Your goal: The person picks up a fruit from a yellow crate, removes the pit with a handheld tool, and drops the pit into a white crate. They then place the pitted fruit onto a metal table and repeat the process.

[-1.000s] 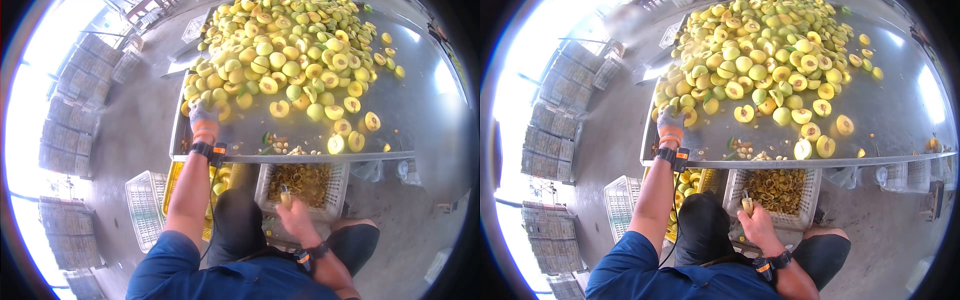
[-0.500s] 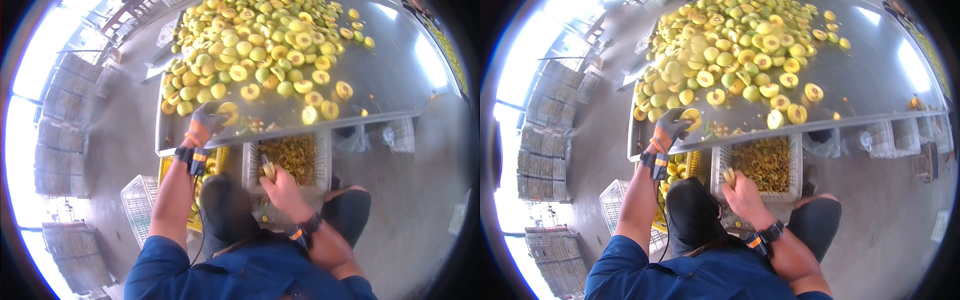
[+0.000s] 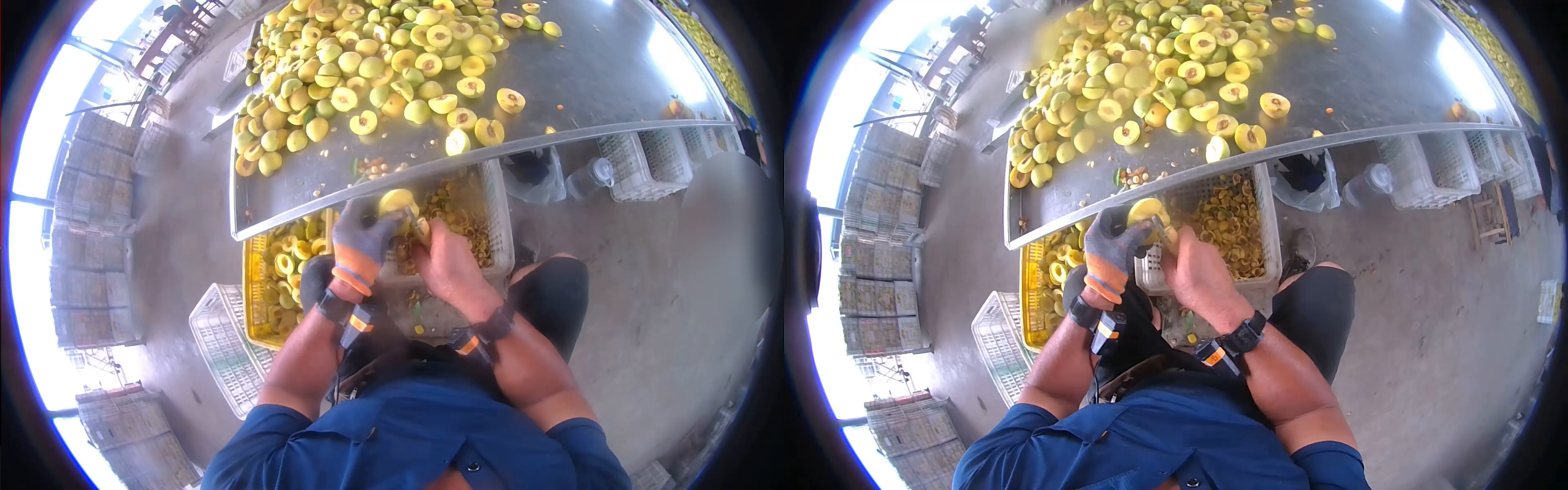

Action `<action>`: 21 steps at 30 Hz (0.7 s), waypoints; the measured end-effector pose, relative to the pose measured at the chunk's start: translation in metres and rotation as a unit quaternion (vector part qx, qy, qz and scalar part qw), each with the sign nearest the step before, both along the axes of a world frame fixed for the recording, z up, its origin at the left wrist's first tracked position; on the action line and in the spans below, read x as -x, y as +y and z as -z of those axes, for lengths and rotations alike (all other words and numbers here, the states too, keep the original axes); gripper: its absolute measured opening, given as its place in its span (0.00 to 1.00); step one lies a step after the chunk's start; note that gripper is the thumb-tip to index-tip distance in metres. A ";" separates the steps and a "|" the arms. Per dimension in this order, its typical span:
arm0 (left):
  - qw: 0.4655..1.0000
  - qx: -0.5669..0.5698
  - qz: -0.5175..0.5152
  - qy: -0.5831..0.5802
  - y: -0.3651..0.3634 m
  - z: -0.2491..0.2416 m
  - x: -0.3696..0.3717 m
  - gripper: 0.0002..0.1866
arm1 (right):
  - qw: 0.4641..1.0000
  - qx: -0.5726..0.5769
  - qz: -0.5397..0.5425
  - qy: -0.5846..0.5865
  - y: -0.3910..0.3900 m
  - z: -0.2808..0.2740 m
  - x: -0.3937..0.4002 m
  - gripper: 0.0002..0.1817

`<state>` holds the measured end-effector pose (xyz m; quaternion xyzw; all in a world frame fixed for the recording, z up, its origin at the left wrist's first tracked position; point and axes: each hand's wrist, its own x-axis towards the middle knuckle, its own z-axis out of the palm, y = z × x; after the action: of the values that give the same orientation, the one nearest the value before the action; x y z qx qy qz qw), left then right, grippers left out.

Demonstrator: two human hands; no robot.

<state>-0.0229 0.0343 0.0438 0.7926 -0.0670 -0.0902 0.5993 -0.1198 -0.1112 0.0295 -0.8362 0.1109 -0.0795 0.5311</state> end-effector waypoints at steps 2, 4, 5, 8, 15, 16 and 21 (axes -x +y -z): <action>1.000 -0.006 -0.022 -0.015 -0.005 -0.001 0.009 0.18 | 1.000 0.015 0.005 -0.018 0.000 0.003 0.002 0.13; 0.999 0.003 -0.039 -0.012 -0.012 -0.003 0.014 0.17 | 0.999 0.021 0.015 -0.018 -0.001 0.003 0.003 0.12; 0.999 0.015 -0.047 -0.001 -0.016 -0.006 0.017 0.17 | 0.999 0.024 0.019 -0.017 -0.001 0.003 0.003 0.12; 0.997 -0.001 -0.071 0.015 -0.018 -0.006 0.021 0.16 | 0.998 0.061 0.008 0.000 -0.005 0.002 0.002 0.12; 0.997 -0.036 -0.048 -0.039 -0.013 0.010 0.015 0.16 | 1.000 -0.013 -0.023 0.000 -0.007 0.009 0.001 0.12; 0.997 -0.037 -0.052 -0.045 -0.013 0.011 0.015 0.16 | 1.000 0.015 -0.023 0.013 -0.008 0.011 0.001 0.12; 0.995 -0.051 -0.053 -0.060 -0.018 0.007 0.021 0.16 | 0.999 0.042 -0.005 0.020 -0.006 0.015 0.002 0.12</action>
<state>-0.0440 0.0164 0.0368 0.8283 -0.0556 -0.0137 0.5574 -0.1219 -0.1172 0.0144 -0.8600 0.1140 -0.0646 0.4932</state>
